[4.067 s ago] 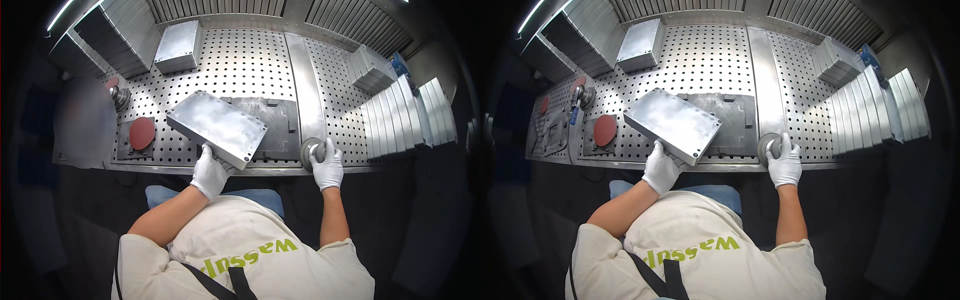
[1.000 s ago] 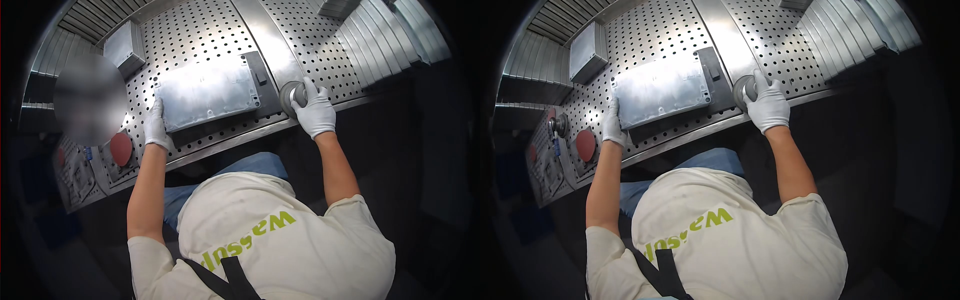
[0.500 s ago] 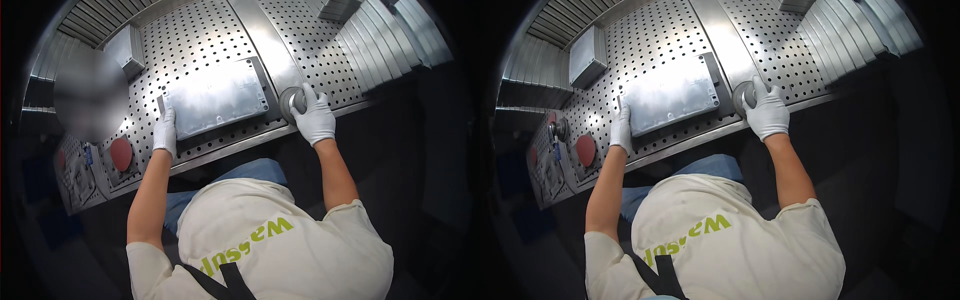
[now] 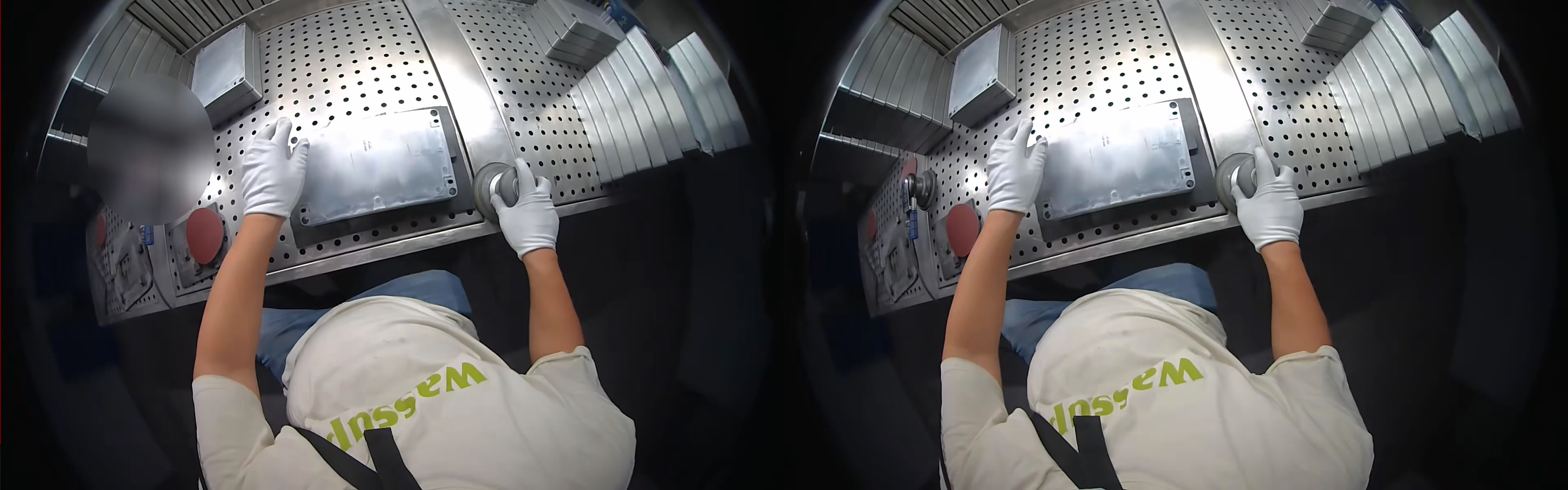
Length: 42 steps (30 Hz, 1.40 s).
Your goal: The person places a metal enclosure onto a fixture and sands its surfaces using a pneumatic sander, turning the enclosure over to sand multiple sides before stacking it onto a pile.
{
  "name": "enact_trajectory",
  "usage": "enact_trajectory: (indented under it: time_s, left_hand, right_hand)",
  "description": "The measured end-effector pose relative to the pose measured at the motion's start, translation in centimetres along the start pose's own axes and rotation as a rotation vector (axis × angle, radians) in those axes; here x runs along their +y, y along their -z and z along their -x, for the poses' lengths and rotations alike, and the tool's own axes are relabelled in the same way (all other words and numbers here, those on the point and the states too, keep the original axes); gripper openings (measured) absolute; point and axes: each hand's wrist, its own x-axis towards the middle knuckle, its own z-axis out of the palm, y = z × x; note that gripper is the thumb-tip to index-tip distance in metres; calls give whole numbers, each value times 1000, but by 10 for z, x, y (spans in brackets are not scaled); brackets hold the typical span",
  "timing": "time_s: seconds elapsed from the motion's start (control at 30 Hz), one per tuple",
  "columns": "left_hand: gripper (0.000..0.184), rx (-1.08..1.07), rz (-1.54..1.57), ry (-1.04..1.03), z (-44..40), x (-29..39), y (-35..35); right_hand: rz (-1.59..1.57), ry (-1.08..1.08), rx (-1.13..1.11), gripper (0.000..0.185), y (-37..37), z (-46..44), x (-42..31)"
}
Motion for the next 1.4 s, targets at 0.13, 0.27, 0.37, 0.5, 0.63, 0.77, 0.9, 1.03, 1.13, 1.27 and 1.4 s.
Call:
enact_trajectory:
  time_s: [0.13, 0.27, 0.37, 0.5, 0.63, 0.77, 0.9, 1.03, 1.13, 1.27, 1.4]
  left_hand:
    - [54, -4, 37, -156, -8, -34, -67]
    - [57, -206, 209, 3, -4, -25, -65]
    - [57, -204, 174, 2, 0, -32, -68]
    - [56, -228, 158, 12, -3, -26, -69]
    - [54, -242, 159, 18, -2, -27, -65]
    - [50, -303, 112, -10, -13, -25, -60]
    - [47, -309, 132, 57, -18, -18, -65]
    - [50, -287, 153, 46, -12, -22, -68]
    - [54, -313, 201, 62, -11, -27, -73]
    - [66, -228, 178, 92, -8, -21, -72]
    - [70, -188, 85, 143, 0, -15, -63]
  right_hand:
    - [-4, -17, -13, 74, 2, -1, -2]
    - [-18, 1, 9, 76, -6, -1, 2]
    - [-28, 6, 14, 76, -5, -2, -1]
    - [-18, 14, 30, 76, -9, -4, 2]
    - [-13, 8, 29, 77, -12, -4, 3]
    - [-2, 0, 31, 78, -10, -4, 1]
    - [-10, -2, 45, 78, -13, -5, 1]
    - [2, -27, 24, 79, -8, -3, -3]
    - [-15, -28, 11, 81, -8, -3, -3]
    - [-5, -43, 14, 83, -11, -4, -1]
    - [-40, -39, 23, 83, -8, -1, -2]
